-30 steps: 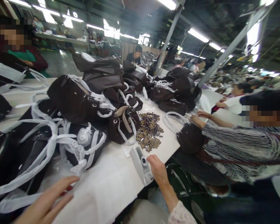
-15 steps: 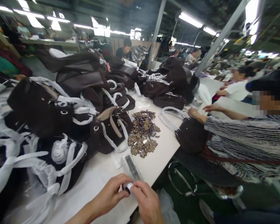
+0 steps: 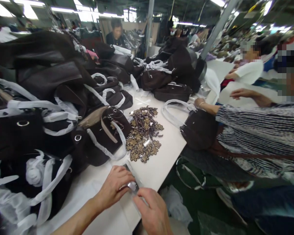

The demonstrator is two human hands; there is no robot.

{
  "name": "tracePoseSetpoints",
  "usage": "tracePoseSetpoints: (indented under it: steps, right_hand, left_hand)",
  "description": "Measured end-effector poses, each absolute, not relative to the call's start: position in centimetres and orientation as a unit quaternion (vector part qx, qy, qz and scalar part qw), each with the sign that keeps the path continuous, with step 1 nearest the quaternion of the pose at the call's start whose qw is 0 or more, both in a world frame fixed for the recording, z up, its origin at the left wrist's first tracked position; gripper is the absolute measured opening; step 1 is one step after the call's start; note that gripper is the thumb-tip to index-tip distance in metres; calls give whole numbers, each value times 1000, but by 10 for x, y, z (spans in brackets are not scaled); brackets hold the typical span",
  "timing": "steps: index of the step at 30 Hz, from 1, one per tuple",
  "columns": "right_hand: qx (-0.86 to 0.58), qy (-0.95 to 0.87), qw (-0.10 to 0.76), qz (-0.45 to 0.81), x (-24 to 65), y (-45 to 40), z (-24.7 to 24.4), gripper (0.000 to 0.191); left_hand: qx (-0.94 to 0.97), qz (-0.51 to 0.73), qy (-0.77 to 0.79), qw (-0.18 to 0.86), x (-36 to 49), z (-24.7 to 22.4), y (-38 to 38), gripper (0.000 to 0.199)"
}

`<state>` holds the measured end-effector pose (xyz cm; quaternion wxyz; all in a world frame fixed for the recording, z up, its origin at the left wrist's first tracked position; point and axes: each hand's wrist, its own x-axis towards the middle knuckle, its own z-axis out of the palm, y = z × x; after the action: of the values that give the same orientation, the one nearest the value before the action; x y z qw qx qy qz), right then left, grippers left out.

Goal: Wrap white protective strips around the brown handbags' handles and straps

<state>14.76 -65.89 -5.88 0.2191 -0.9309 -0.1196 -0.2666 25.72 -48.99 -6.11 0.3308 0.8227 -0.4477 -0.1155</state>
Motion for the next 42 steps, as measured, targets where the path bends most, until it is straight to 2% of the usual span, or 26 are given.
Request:
tracePoseSetpoints:
  steps: [6, 13, 19, 24, 29, 36, 40, 42]
  right_hand:
    - [-938, -99, 237, -231, 145, -655, -71, 29]
    - [-934, -65, 273, -223, 148, -643, -84, 30]
    - [-938, -45, 264, -221, 140, -643, -92, 31]
    - [-940, -39, 264, -212, 140, -644, -93, 34]
    - [-947, -40, 235, -216, 138, -642, -93, 37]
    - [-946, -45, 227, -226, 134, -639, -98, 38]
    - [-946, -49, 233, -218, 130, -641, -99, 39]
    - [-945, -49, 232, -223, 127, -645, -98, 42]
  left_hand:
    - [836, -105, -420, 337, 261, -80, -492, 21]
    - [862, -66, -419, 276, 261, -82, -491, 29]
    - [862, -87, -425, 262, 260, -90, -490, 30]
    - [871, -88, -422, 237, 262, -95, -488, 42]
    - [866, -96, -440, 216, 260, -91, -485, 37]
    - [875, -66, -415, 240, 259, -94, -489, 43]
    - [868, -6, -406, 286, 253, -93, -486, 54]
    - [862, 19, -401, 311, 248, -89, -485, 53]
